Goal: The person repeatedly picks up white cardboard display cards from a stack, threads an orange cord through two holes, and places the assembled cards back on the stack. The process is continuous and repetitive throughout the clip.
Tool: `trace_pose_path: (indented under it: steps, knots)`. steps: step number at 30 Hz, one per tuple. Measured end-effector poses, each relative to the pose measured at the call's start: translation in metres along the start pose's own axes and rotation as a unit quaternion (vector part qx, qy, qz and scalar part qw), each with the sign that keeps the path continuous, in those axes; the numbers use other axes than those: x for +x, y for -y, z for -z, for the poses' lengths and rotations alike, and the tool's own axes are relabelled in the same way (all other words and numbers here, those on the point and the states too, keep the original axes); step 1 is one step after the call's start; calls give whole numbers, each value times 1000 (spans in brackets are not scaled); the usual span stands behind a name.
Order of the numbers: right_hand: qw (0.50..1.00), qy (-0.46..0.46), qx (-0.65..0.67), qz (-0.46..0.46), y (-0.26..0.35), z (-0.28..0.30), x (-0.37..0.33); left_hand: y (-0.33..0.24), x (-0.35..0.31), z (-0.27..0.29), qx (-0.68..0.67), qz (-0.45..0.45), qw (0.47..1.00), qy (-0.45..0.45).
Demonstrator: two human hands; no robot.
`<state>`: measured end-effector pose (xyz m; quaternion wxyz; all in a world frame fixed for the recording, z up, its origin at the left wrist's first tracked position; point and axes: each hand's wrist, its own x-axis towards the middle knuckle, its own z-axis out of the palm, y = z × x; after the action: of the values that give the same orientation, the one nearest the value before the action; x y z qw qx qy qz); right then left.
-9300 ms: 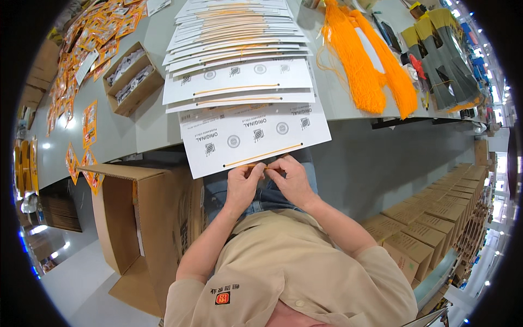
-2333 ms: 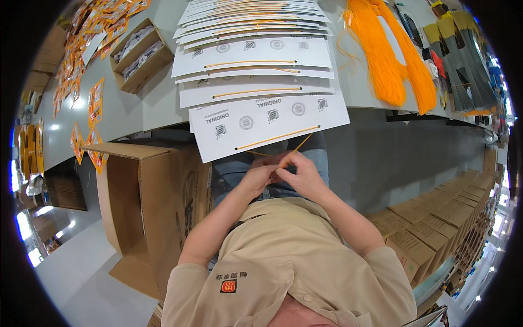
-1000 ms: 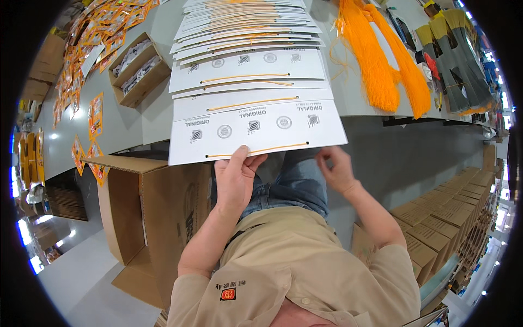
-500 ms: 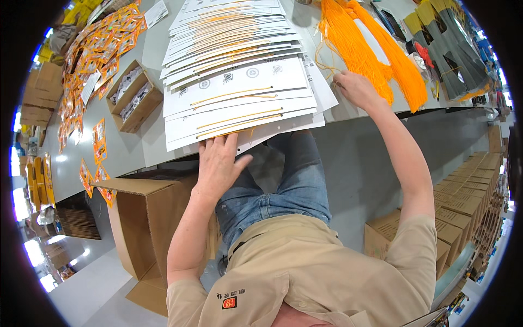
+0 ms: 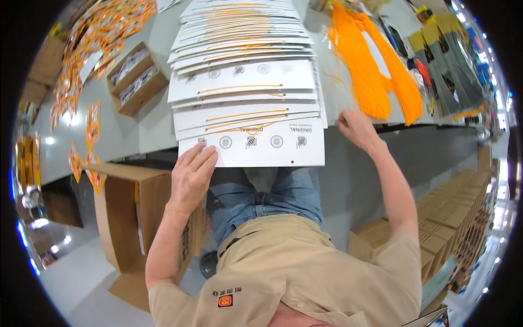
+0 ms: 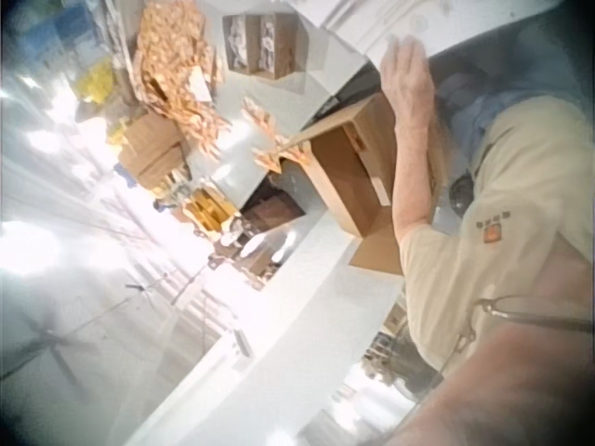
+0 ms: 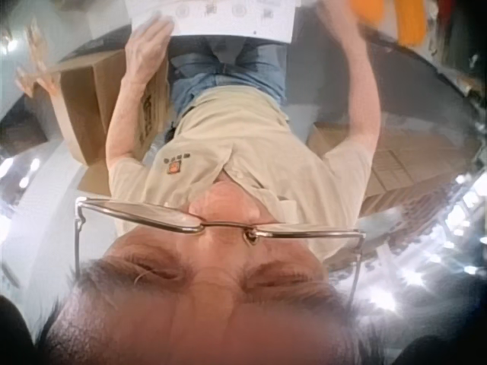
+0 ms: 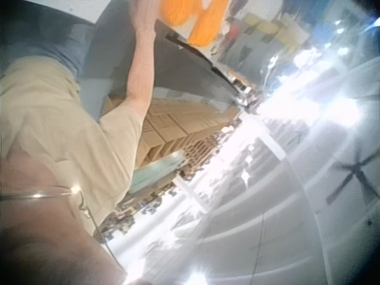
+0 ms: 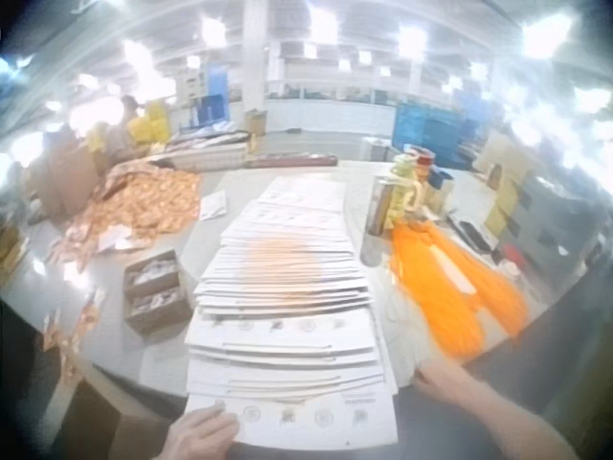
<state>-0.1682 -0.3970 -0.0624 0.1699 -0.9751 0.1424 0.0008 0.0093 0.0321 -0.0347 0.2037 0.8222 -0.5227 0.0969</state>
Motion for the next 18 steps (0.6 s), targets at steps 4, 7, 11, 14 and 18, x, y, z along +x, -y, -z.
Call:
trace_pose_path:
  steps: [4,7,11,14,18]
  knots:
    - [995,-43,67,-55,30,14,-28,-32,-28,5,-130,73,987,-58]
    - [961,-160,219,-49,57,37,-27,-57,-43,-4,-396,275,872,83]
    - [897,-146,416,-36,110,54,-12,-38,-37,-33,-704,534,468,4]
    - [887,-65,457,8,170,22,8,-27,-29,-49,-762,502,394,-114]
    - [939,55,315,124,235,-30,12,-46,-33,-59,-759,489,399,-161]
